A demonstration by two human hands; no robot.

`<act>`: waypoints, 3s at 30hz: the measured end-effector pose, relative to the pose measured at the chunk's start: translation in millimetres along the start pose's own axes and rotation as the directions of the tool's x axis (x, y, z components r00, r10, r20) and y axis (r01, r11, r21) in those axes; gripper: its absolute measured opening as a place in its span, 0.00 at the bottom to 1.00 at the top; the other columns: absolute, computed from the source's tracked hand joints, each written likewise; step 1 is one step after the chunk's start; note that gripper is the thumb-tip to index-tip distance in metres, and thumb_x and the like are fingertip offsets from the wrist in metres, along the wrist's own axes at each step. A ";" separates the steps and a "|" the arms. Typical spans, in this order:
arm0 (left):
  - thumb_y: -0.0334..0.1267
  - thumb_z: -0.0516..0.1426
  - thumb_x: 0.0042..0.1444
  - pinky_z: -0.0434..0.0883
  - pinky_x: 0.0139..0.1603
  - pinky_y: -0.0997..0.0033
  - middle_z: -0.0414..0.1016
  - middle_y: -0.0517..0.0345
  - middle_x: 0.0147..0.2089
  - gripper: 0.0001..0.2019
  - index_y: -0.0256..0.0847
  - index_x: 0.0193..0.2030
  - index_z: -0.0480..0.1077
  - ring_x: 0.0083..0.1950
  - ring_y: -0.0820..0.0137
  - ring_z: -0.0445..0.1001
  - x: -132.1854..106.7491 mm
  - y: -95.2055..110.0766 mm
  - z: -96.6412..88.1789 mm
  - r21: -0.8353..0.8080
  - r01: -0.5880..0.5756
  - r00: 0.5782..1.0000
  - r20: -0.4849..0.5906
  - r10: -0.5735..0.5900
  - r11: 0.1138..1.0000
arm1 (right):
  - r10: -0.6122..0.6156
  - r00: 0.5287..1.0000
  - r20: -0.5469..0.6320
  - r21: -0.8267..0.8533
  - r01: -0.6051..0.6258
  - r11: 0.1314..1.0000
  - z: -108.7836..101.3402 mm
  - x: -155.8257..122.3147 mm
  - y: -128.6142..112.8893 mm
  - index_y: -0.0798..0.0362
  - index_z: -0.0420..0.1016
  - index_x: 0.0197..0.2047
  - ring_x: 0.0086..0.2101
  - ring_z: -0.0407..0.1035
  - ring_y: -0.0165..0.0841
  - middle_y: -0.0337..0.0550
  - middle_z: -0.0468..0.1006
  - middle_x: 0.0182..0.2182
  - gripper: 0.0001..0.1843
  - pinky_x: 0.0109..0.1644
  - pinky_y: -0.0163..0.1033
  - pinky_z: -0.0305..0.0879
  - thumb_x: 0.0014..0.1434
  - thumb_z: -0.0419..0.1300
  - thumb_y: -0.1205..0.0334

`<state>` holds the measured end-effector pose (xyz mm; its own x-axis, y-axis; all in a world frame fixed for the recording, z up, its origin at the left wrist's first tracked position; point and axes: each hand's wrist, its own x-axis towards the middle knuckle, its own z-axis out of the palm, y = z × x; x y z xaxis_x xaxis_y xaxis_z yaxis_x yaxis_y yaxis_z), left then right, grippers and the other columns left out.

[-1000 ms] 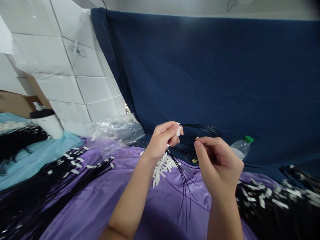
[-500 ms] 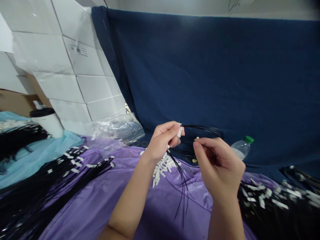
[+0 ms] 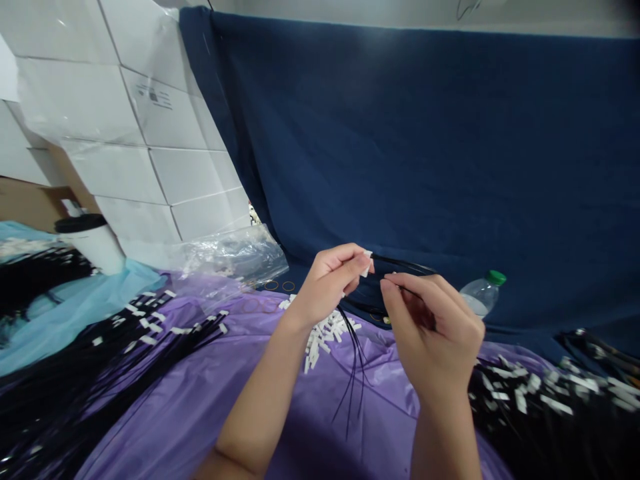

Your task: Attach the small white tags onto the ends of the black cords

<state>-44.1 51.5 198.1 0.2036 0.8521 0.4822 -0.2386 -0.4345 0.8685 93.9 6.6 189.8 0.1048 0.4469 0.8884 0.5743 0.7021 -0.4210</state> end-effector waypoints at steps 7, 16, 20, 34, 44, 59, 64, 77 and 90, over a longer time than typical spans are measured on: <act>0.47 0.58 0.58 0.52 0.25 0.74 0.53 0.67 0.16 0.14 0.39 0.29 0.71 0.19 0.79 0.49 -0.7 -1.2 2.1 -0.013 0.007 0.999 -0.047 -0.008 1.000 | -0.036 0.999 -0.025 -0.030 0.035 0.999 3.9 -0.1 -3.0 0.51 0.77 0.34 0.21 0.63 0.25 0.36 0.74 0.25 0.04 0.25 0.34 0.60 0.60 0.60 0.68; 0.46 0.59 0.57 0.51 0.21 0.76 0.53 0.68 0.14 0.13 0.38 0.28 0.70 0.17 0.80 0.50 4.1 -3.7 -0.1 -0.136 0.024 0.990 -0.138 -0.043 0.990 | -0.036 0.993 -0.110 -0.086 0.026 0.996 1.5 -1.2 -4.3 0.50 0.78 0.43 0.36 0.71 0.35 0.45 0.75 0.38 0.10 0.36 0.39 0.67 0.57 0.64 0.67; 0.46 0.58 0.57 0.52 0.20 0.79 0.51 0.69 0.13 0.14 0.37 0.29 0.67 0.16 0.81 0.49 10.6 -7.8 -1.9 -0.239 0.045 0.953 -0.281 -0.113 0.970 | -0.043 0.988 -0.151 -0.134 0.023 0.991 -8.0 -1.9 -11.8 0.50 0.77 0.41 0.42 0.70 0.39 0.47 0.73 0.41 0.08 0.41 0.42 0.67 0.56 0.65 0.66; 0.43 0.55 0.61 0.50 0.19 0.79 0.50 0.70 0.12 0.13 0.37 0.30 0.65 0.14 0.81 0.47 12.7 -6.1 1.6 -0.503 0.021 0.940 -0.285 -0.189 0.864 | 0.063 0.903 0.425 -0.072 -0.035 0.997 10.6 -7.6 1.2 0.52 0.77 0.37 0.39 0.69 0.38 0.44 0.78 0.37 0.06 0.45 0.43 0.65 0.60 0.59 0.68; 0.41 0.54 0.61 0.48 0.19 0.77 0.51 0.69 0.12 0.12 0.36 0.30 0.66 0.14 0.81 0.47 11.7 -9.2 4.2 -0.481 0.014 0.954 -0.256 -0.155 0.876 | 0.152 0.869 0.472 -0.037 -0.153 0.988 15.9 -7.9 4.5 0.50 0.76 0.38 0.40 0.69 0.35 0.40 0.77 0.38 0.06 0.42 0.39 0.63 0.60 0.58 0.66; 0.42 0.54 0.61 0.47 0.18 0.79 0.51 0.69 0.13 0.12 0.37 0.29 0.65 0.15 0.82 0.48 13.1 -13.7 9.0 -0.387 0.007 0.944 -0.303 -0.134 0.922 | 0.135 0.901 0.413 -0.038 -0.131 0.991 21.4 -9.1 4.0 0.52 0.71 0.35 0.36 0.66 0.31 0.38 0.74 0.34 0.05 0.41 0.35 0.58 0.62 0.55 0.69; 0.43 0.53 0.61 0.50 0.19 0.78 0.51 0.69 0.13 0.14 0.37 0.27 0.62 0.15 0.82 0.48 16.6 -17.6 2.3 -0.320 -0.011 0.942 -0.321 -0.098 0.947 | 0.222 0.763 0.607 0.123 -0.367 0.922 7.4 -4.7 9.4 0.50 0.67 0.38 0.23 0.56 0.26 0.31 0.63 0.22 0.03 0.28 0.33 0.51 0.65 0.54 0.63; 0.42 0.53 0.61 0.47 0.19 0.79 0.49 0.70 0.13 0.13 0.38 0.28 0.63 0.15 0.81 0.46 19.4 -16.6 -22.4 -0.188 -0.009 0.933 -0.355 -0.059 0.982 | 0.068 0.697 0.714 0.667 -0.706 0.241 -24.6 -3.9 63.9 0.50 0.80 0.37 0.32 0.71 0.32 0.41 0.78 0.30 0.08 0.39 0.38 0.66 0.61 0.58 0.61; 0.43 0.54 0.60 0.47 0.20 0.78 0.50 0.69 0.14 0.13 0.38 0.28 0.64 0.17 0.80 0.46 19.9 -19.8 -16.0 -0.142 0.021 0.935 -0.347 -0.070 0.990 | 0.481 0.797 0.365 0.897 -0.440 0.050 -22.3 5.4 58.3 0.47 0.74 0.38 0.19 0.56 0.20 0.27 0.63 0.22 0.09 0.33 0.32 0.67 0.55 0.67 0.56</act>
<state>-50.5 81.7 188.7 -0.1223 0.9285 0.3507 -0.3671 -0.3706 0.8532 146.0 37.6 174.1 0.0639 0.8962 0.4391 -0.7454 0.3354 -0.5761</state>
